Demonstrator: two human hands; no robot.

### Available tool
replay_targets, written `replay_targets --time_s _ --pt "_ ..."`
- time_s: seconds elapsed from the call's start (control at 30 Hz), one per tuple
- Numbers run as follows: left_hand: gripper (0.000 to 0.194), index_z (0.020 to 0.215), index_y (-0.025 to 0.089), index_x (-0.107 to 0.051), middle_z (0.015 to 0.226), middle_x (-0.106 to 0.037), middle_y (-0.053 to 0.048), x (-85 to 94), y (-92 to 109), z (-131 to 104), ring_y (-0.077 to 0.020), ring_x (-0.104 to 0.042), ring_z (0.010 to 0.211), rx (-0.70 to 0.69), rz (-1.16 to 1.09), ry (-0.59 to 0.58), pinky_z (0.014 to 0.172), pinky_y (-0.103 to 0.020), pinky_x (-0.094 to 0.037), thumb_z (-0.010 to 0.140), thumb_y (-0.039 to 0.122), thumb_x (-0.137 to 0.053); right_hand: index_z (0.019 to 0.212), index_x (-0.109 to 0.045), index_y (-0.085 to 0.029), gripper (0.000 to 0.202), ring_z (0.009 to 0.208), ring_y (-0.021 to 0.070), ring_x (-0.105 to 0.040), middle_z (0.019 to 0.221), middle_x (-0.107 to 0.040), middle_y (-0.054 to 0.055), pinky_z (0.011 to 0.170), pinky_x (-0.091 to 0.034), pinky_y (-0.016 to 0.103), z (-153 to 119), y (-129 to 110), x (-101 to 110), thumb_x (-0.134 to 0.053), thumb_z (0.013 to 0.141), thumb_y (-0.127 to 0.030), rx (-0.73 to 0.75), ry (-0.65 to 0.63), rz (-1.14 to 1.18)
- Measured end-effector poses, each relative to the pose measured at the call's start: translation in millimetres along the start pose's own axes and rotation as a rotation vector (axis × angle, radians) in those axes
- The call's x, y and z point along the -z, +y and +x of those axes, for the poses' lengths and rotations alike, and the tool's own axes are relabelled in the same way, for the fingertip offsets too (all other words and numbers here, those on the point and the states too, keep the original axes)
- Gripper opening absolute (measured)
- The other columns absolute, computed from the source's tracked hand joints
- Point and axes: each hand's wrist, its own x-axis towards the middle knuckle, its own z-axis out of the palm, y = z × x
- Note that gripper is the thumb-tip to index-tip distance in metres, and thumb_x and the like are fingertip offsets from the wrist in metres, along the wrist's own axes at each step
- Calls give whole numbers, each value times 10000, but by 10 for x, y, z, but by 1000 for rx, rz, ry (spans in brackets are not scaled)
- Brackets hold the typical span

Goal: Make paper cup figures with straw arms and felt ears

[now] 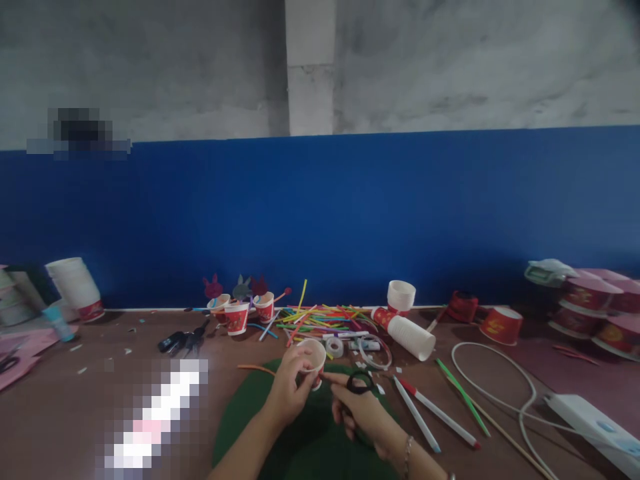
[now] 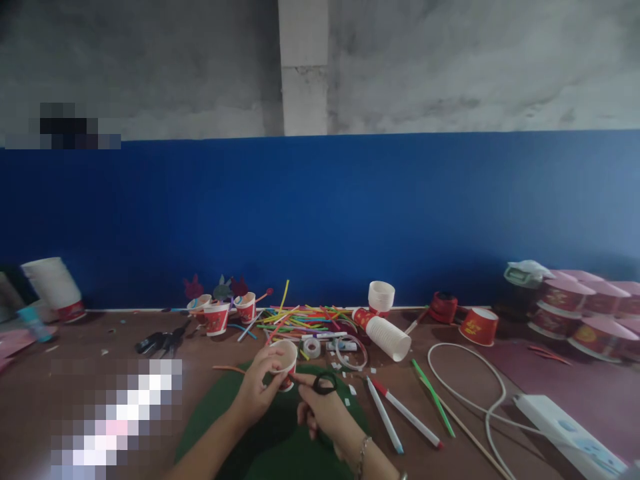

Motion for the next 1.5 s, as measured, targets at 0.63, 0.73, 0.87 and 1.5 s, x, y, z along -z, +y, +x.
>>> replay_targets --time_s 0.63,0.73,0.87,1.5 --pt "901 1372 185 -312 1338 -493 -171 -48 -175 10 -308 -474 1223 326 -613 -16 965 -420 -441 640 501 -732 1198 -562 -124 579 285 52 -370 421 -527 -75 327 -299 162 -12 -76 93 -518 758 -497 207 31 -18" --pt "702 1214 161 -505 1164 -635 -159 -57 -142 -4 -307 -599 1064 408 -659 -98 872 -412 -504 631 462 -755 1203 -552 -119 601 289 55 -394 418 -525 -77 335 -305 165 -19 -54 88 -508 756 -518 223 -19 -46" --pt "635 1161 175 -532 1106 -667 -140 -6 -83 12 -296 -633 988 317 -562 -34 850 -424 -514 620 415 -762 1238 -496 -80 693 319 96 -458 398 -523 -68 338 -355 184 -29 -48 114 -551 714 -531 138 -120 43" --pt "523 1200 184 -489 1240 -562 -151 11 26 10 -286 -539 1141 8 -340 168 950 -424 -445 712 196 -676 1231 -505 -136 525 254 50 -305 376 -493 -79 308 -302 149 -57 -81 145 -506 746 -337 -171 -421 481"
